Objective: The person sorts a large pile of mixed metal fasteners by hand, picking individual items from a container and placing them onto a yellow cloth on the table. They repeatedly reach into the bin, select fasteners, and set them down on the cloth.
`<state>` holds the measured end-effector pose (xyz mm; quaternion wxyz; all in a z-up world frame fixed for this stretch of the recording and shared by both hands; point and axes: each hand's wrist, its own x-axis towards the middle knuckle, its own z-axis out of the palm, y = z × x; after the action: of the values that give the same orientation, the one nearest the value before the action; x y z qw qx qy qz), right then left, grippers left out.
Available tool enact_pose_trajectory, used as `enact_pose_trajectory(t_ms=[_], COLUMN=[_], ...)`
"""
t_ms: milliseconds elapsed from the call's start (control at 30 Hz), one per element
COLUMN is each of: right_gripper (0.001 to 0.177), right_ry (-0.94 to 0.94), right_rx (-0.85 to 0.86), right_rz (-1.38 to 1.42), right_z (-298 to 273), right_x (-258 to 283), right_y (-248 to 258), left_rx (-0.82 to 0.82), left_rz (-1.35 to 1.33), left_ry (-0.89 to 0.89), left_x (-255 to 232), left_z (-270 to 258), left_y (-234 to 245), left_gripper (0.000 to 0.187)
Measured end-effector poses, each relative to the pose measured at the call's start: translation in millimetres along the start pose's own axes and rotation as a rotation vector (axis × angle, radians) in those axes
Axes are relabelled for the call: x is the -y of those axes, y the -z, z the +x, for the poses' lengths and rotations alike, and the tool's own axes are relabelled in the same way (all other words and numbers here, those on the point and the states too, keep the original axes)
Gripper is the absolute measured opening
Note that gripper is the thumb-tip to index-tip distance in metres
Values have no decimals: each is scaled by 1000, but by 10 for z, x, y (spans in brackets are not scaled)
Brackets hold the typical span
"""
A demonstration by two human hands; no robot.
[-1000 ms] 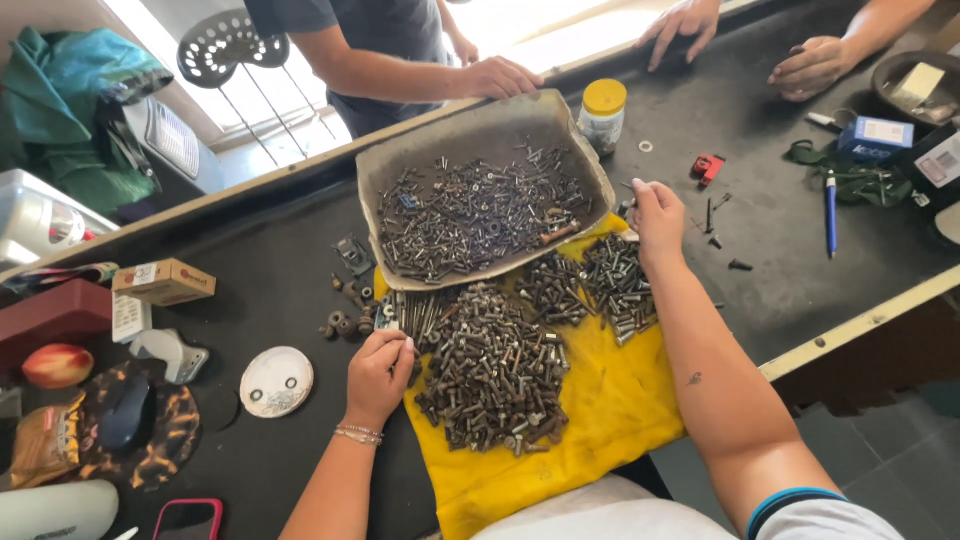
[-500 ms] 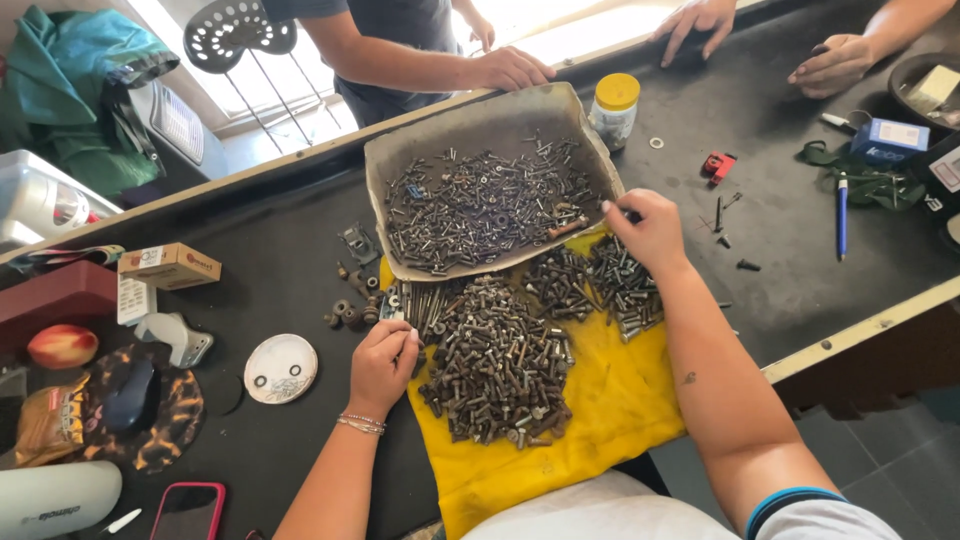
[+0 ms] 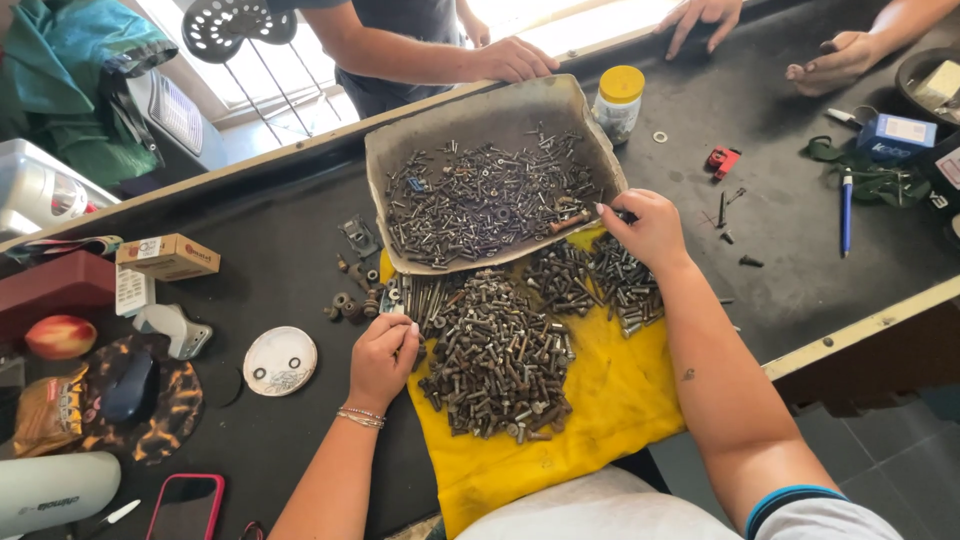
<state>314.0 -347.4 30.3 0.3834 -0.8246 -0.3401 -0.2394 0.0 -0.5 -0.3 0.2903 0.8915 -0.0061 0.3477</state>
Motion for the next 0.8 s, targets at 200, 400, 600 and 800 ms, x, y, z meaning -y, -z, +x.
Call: enact_pose_trajectory(t_ms=[200, 400, 600, 800], right_gripper=[22, 21, 20, 28], right_ry=[60, -177, -68, -61], right_rx=[-78, -245, -141, -48], right_rz=[-52, -24, -21, 70], right_z=[1, -71, -45, -23], right_x=[-154, -556, -285, -205], right_y=[52, -20, -34, -28], left_rx=[-18, -29, -17, -43], left_rz=[16, 20, 35, 77], left_ry=[2, 10, 14, 20], left_x=[-57, -92, -42, 35], left_z=[-5, 14, -16, 0], left_y=[55, 60, 36, 5], left_gripper=[28, 28, 29, 27])
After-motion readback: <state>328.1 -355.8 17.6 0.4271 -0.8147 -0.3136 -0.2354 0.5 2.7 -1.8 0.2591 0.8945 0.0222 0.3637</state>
